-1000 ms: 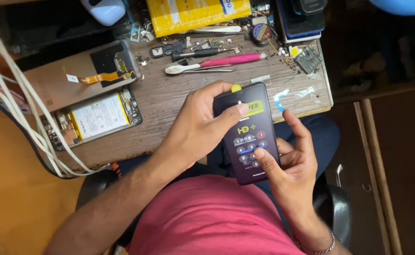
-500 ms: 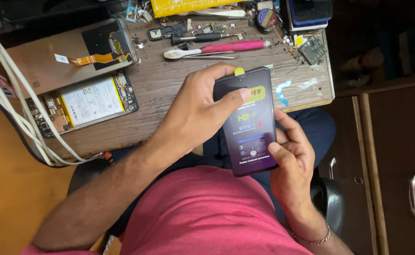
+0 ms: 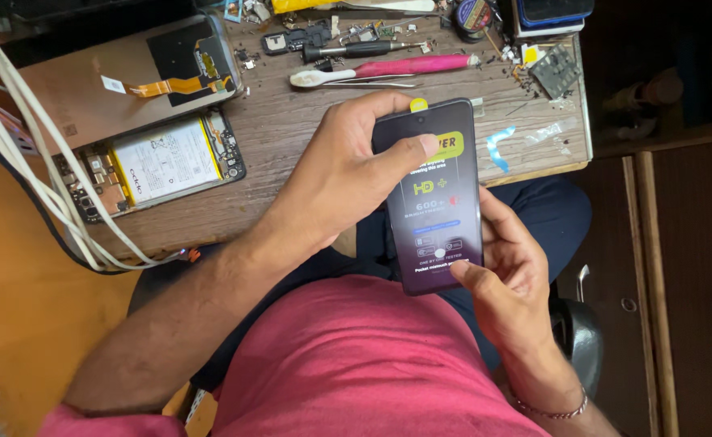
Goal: The person is repairing a smartphone by replacing its battery. They remove the old battery, insert a new one, and reassemble the phone's internal components and casing.
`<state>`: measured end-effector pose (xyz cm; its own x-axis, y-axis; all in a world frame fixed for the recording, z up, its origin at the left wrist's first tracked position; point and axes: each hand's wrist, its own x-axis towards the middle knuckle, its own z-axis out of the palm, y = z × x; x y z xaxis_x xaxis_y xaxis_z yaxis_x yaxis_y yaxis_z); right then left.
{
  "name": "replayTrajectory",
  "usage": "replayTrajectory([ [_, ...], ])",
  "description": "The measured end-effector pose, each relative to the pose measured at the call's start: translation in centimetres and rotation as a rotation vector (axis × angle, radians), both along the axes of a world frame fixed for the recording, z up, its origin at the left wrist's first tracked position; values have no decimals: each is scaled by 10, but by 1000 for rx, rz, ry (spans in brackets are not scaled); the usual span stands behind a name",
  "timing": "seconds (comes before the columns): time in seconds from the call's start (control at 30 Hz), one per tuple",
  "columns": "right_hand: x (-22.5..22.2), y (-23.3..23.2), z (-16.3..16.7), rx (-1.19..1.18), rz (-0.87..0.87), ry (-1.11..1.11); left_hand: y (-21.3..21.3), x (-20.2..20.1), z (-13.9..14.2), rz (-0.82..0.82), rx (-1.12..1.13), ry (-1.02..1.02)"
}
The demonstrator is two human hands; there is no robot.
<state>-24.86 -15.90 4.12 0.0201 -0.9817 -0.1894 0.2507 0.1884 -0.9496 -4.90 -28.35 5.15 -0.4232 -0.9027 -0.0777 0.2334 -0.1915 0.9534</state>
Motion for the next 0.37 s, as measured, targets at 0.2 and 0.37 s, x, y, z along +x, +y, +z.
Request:
replayTrajectory([
  [0.2,2,-3,1,24,9,-44,-3,3,0,-39,39,80],
  [0.37,4,-5,2,32,23,-47,-2,5,-1,-58,110,114],
])
